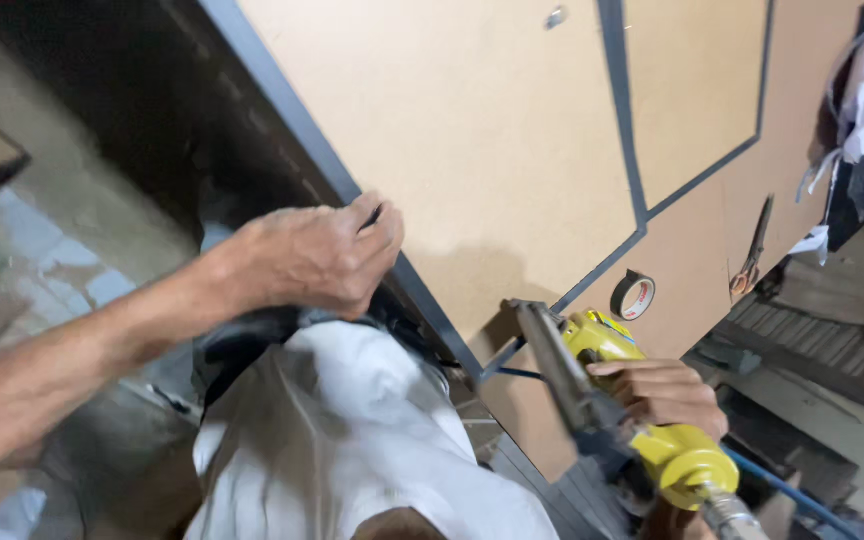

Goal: The person attaches backing boards to picture frames on a workbench. They position each frame, hold the backing board aligned, and drive nails along the frame edge using a pneumatic nail gun, working through a stack of frames one at a time.

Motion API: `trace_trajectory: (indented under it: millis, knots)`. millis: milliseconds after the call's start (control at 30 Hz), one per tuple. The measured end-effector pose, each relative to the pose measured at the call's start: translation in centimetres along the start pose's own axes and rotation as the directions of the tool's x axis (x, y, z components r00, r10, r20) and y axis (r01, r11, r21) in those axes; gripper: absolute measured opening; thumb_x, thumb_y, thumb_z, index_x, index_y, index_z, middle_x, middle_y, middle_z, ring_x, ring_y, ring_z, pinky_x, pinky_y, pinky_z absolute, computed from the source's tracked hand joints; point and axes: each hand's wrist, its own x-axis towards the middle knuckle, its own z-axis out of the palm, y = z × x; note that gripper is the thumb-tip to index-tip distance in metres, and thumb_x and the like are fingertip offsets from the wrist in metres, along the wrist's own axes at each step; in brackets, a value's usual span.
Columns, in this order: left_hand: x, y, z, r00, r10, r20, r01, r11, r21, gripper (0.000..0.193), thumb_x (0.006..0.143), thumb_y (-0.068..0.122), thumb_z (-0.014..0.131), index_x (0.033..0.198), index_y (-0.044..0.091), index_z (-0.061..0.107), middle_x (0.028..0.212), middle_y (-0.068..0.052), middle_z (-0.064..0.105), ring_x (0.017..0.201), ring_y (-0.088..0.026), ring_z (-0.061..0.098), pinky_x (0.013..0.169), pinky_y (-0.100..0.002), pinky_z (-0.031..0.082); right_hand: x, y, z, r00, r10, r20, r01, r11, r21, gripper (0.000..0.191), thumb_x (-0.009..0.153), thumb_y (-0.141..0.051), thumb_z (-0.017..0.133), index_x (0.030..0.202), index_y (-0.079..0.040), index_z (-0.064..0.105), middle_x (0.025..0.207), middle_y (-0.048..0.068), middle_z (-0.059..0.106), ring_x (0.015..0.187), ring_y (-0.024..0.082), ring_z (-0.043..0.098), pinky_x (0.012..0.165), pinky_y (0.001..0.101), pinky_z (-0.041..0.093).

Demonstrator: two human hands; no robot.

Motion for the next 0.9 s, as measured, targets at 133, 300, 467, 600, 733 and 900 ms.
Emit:
trace_trajectory:
  millis: [133, 300, 467, 600, 733, 900]
  knots:
    - [3.6, -2.4, -5.4, 0.984, 0.134, -0.12, -0.142, 0.988, -0.057, 0.029, 0.066, 0.011, 0.069, 0.086, -0.009, 0.076, 0.092, -0.016, 0.074, 0.09, -0.024, 0.073, 0.091, -0.039, 0.061, -11.4, 3.0, -0.4, 0.852, 0.047, -0.522, -0.002, 0.996, 0.088, 0.025, 0.08, -0.016, 0.071, 0.071, -0.008, 0.049, 0.067, 0.004, 0.054, 0.066, 0.019, 0.06, 0.097, 0.0476, 0.058]
    - [14.1, -8.5, -9.2, 0.966, 0.248, -0.067, -0.257, 0.923, -0.286, 0.025, 0.102, 0.023, 0.066, 0.087, 0.005, 0.074, 0.081, -0.007, 0.073, 0.074, -0.019, 0.069, 0.062, -0.037, 0.058, -27.3, 11.8, 4.2, 0.45, 0.275, -0.85, 0.222, 0.887, 0.405, 0.017, 0.083, -0.002, 0.065, 0.073, -0.006, 0.051, 0.072, 0.008, 0.055, 0.074, 0.022, 0.058, 0.103, 0.0505, 0.048]
    - [25.8, -14.5, -10.3, 0.957, 0.273, 0.094, -0.262, 0.958, -0.113, 0.008, 0.086, 0.018, 0.074, 0.093, 0.02, 0.078, 0.073, -0.006, 0.074, 0.066, -0.02, 0.071, 0.053, -0.037, 0.052, -33.3, 16.7, 11.5, 0.261, 0.355, -0.898, 0.234, 0.879, 0.415, 0.013, 0.081, 0.002, 0.061, 0.074, -0.005, 0.054, 0.072, 0.01, 0.057, 0.082, 0.026, 0.06, 0.113, 0.059, 0.04]
    - [32.5, -16.8, -8.8, 0.897, 0.165, 0.411, -0.263, 0.945, 0.196, 0.02, 0.085, 0.018, 0.074, 0.104, 0.023, 0.078, 0.069, -0.008, 0.073, 0.059, -0.018, 0.071, 0.055, -0.035, 0.055, -32.3, 13.8, 20.3, 0.113, 0.365, -0.924, 0.33, 0.864, 0.381, 0.012, 0.083, 0.001, 0.063, 0.075, -0.004, 0.055, 0.075, 0.01, 0.06, 0.084, 0.028, 0.062, 0.123, 0.0677, 0.035]
    - [37.7, -21.1, -3.8, 0.891, 0.247, 0.381, -0.298, 0.951, 0.079, 0.025, 0.087, 0.022, 0.074, 0.111, 0.015, 0.079, 0.066, -0.011, 0.073, 0.057, -0.021, 0.071, 0.055, -0.036, 0.057, -29.5, 8.7, 26.4, -0.151, 0.336, -0.929, 0.297, 0.912, 0.282, 0.003, 0.083, -0.001, 0.06, 0.081, 0.0, 0.059, 0.077, 0.012, 0.062, 0.081, 0.027, 0.063, 0.122, 0.0699, 0.035]
    - [39.8, -22.7, 9.5, 0.867, 0.486, 0.113, -0.498, 0.853, 0.155, 0.019, 0.09, 0.011, 0.065, 0.099, 0.02, 0.079, 0.082, -0.009, 0.076, 0.065, -0.021, 0.072, 0.053, -0.036, 0.056, -23.9, 1.9, 32.1, -0.381, 0.285, -0.88, 0.258, 0.946, 0.195, 0.004, 0.086, 0.0, 0.059, 0.084, -0.003, 0.058, 0.079, 0.011, 0.062, 0.082, 0.027, 0.063, 0.12, 0.069, 0.038]
